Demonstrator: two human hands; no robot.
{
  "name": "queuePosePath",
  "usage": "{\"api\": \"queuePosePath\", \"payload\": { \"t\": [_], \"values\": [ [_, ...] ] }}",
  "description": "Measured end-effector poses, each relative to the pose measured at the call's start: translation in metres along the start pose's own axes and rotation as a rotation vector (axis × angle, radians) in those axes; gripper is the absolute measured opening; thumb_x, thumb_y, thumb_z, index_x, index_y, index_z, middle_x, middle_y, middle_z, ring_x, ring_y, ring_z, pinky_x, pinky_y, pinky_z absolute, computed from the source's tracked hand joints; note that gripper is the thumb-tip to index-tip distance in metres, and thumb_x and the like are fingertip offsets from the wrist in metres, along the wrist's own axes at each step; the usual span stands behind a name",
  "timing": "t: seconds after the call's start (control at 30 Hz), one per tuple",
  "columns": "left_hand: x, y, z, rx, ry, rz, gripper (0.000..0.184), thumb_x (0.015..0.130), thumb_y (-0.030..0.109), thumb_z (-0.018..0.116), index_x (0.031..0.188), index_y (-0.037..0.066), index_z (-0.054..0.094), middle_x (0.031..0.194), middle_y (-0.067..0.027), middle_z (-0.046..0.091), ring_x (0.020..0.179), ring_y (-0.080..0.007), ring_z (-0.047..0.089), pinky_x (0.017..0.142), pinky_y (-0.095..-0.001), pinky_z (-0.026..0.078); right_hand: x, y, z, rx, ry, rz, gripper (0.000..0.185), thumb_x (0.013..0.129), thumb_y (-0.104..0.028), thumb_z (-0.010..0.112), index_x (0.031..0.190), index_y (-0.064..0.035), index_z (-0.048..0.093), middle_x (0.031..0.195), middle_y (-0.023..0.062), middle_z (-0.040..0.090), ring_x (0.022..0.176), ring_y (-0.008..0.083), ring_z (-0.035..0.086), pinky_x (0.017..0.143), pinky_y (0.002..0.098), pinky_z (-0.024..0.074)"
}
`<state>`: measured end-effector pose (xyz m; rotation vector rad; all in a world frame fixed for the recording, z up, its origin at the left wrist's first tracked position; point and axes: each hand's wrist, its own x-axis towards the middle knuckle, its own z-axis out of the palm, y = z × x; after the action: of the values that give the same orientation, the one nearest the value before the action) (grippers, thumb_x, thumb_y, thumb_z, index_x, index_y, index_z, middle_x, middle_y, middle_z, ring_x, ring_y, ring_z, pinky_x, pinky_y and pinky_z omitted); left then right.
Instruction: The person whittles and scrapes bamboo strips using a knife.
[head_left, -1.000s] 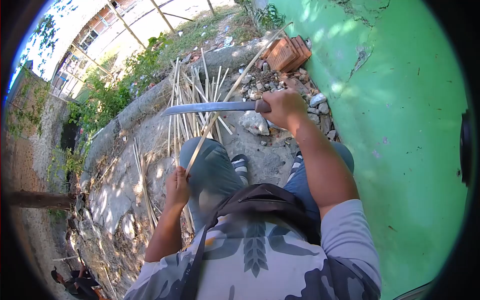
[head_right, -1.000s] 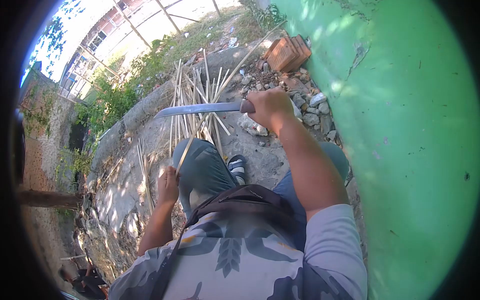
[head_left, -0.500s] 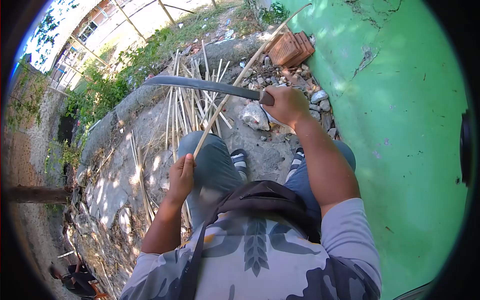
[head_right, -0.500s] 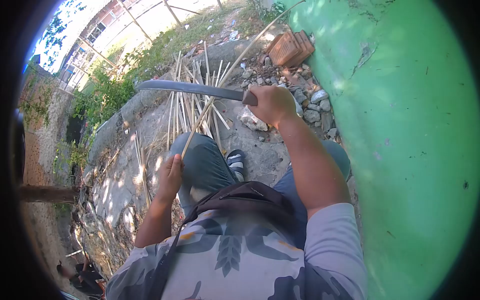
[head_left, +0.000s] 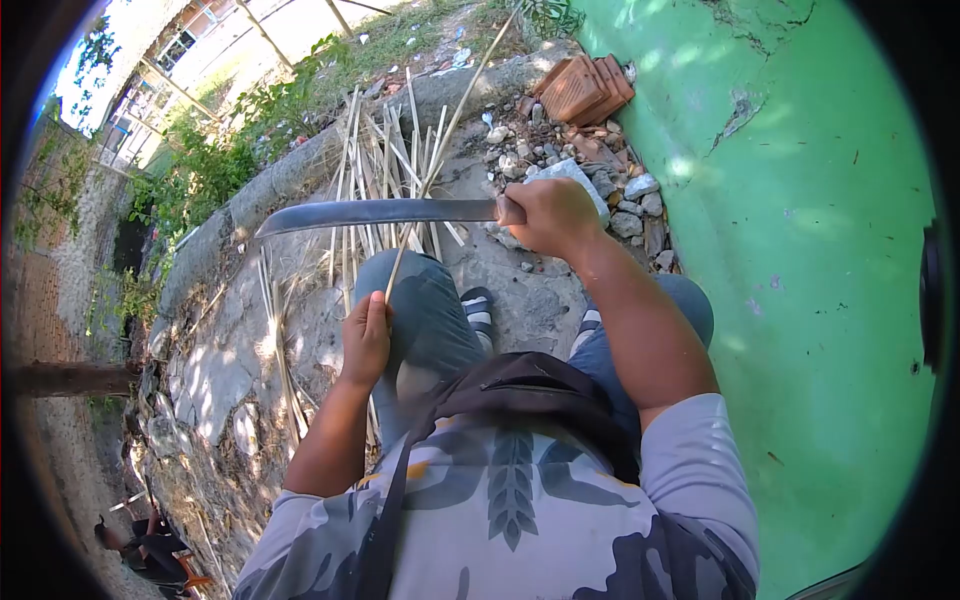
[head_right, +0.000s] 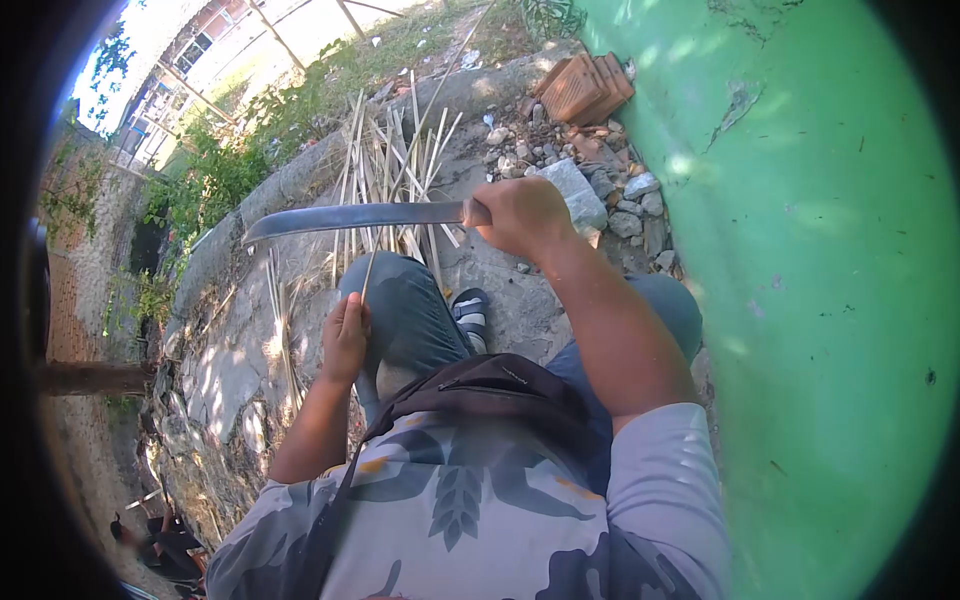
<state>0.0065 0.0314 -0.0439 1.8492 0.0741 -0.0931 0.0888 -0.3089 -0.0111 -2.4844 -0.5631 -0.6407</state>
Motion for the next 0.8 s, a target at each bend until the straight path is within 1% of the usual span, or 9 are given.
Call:
{"api": "queuePosePath", "payload": {
  "t": [0.03, 0.13, 0.23, 0.33, 0.43, 0.53, 0.63, 0.73, 0.8],
  "values": [
    [0.000, -0.001, 0.000, -0.025, -0.013, -0.007, 0.045, 0.111, 0.039, 0.050, 0.082, 0.006, 0.061, 0.068, 0.0051, 0.050, 0.062, -0.0045, 0.043, 0.057, -0.0239, 0.035, -0.001, -0.004, 0.001, 0.009, 0.018, -0.026, 0.018, 0.088, -0.028, 0.070, 0.079, -0.0118, 0.067, 0.070, 0.0107, 0.068, 0.067, 0.0367, 0.068, 0.064, 0.0490, 0.0522],
    [-0.002, 0.003, 0.005, -0.043, 0.009, -0.003, 0.045, 0.111, 0.038, 0.050, 0.083, 0.006, 0.062, 0.068, 0.0053, 0.049, 0.062, -0.0044, 0.042, 0.057, -0.0240, 0.034, -0.001, -0.018, 0.004, -0.109, -0.081, -0.113, 0.019, 0.088, -0.028, 0.071, 0.080, -0.0114, 0.067, 0.070, 0.0098, 0.068, 0.067, 0.0354, 0.068, 0.064, 0.0481, 0.0526],
    [-0.001, -0.004, 0.004, 0.031, 0.031, 0.072, 0.044, 0.111, 0.038, 0.050, 0.083, 0.006, 0.062, 0.068, 0.0058, 0.048, 0.062, -0.0039, 0.041, 0.056, -0.0239, 0.033, 0.003, -0.016, 0.000, -0.146, -0.072, -0.054, 0.020, 0.088, -0.028, 0.072, 0.078, -0.0112, 0.066, 0.069, 0.0089, 0.068, 0.066, 0.0338, 0.068, 0.063, 0.0467, 0.0528],
    [0.000, -0.004, 0.004, 0.065, 0.051, 0.042, 0.044, 0.111, 0.037, 0.051, 0.084, 0.005, 0.062, 0.068, 0.0065, 0.047, 0.062, -0.0036, 0.040, 0.056, -0.0242, 0.033, 0.003, -0.001, 0.005, -0.002, -0.023, 0.076, 0.023, 0.088, -0.029, 0.072, 0.076, -0.0113, 0.064, 0.068, 0.0079, 0.067, 0.064, 0.0332, 0.068, 0.061, 0.0458, 0.0526],
    [0.001, -0.006, 0.007, 0.075, 0.062, 0.037, 0.043, 0.111, 0.036, 0.051, 0.084, 0.004, 0.062, 0.067, 0.0059, 0.047, 0.063, -0.0042, 0.040, 0.056, -0.0256, 0.033, 0.004, -0.003, 0.012, -0.091, -0.002, -0.026, 0.024, 0.089, -0.029, 0.071, 0.075, -0.0110, 0.064, 0.068, 0.0091, 0.067, 0.065, 0.0341, 0.068, 0.061, 0.0461, 0.0523],
    [0.001, -0.007, 0.007, 0.174, 0.053, 0.101, 0.043, 0.111, 0.035, 0.051, 0.083, 0.003, 0.063, 0.065, 0.0044, 0.047, 0.063, -0.0053, 0.040, 0.056, -0.0272, 0.033, 0.001, -0.019, 0.006, -0.099, -0.056, -0.087, 0.023, 0.090, -0.029, 0.071, 0.077, -0.0106, 0.066, 0.069, 0.0104, 0.067, 0.067, 0.0343, 0.069, 0.062, 0.0474, 0.0530],
    [-0.001, -0.010, 0.004, 0.163, 0.059, 0.099, 0.043, 0.111, 0.034, 0.052, 0.084, 0.002, 0.063, 0.065, 0.0033, 0.047, 0.063, -0.0061, 0.040, 0.057, -0.0282, 0.034, 0.003, -0.013, 0.006, -0.117, -0.057, -0.050, 0.021, 0.089, -0.029, 0.073, 0.081, -0.0103, 0.067, 0.072, 0.0119, 0.069, 0.069, 0.0349, 0.070, 0.063, 0.0485, 0.0540],
    [-0.002, -0.010, 0.002, 0.159, 0.061, 0.119, 0.043, 0.111, 0.034, 0.052, 0.084, 0.003, 0.063, 0.065, 0.0034, 0.046, 0.063, -0.0062, 0.040, 0.057, -0.0280, 0.034, 0.005, 0.007, 0.004, -0.049, -0.090, 0.227, 0.011, 0.088, -0.027, 0.074, 0.088, -0.0162, 0.071, 0.079, 0.0092, 0.074, 0.074, 0.0330, 0.073, 0.068, 0.0457, 0.0572],
    [-0.002, -0.006, 0.003, 0.211, 0.060, 0.139, 0.043, 0.111, 0.034, 0.052, 0.084, 0.003, 0.063, 0.065, 0.0038, 0.047, 0.063, -0.0063, 0.040, 0.057, -0.0279, 0.034, 0.005, 0.009, 0.000, -0.001, -0.064, 0.229, 0.011, 0.085, -0.026, 0.077, 0.087, -0.0169, 0.072, 0.079, 0.0091, 0.074, 0.074, 0.0340, 0.073, 0.068, 0.0459, 0.0566]
  ]
}}
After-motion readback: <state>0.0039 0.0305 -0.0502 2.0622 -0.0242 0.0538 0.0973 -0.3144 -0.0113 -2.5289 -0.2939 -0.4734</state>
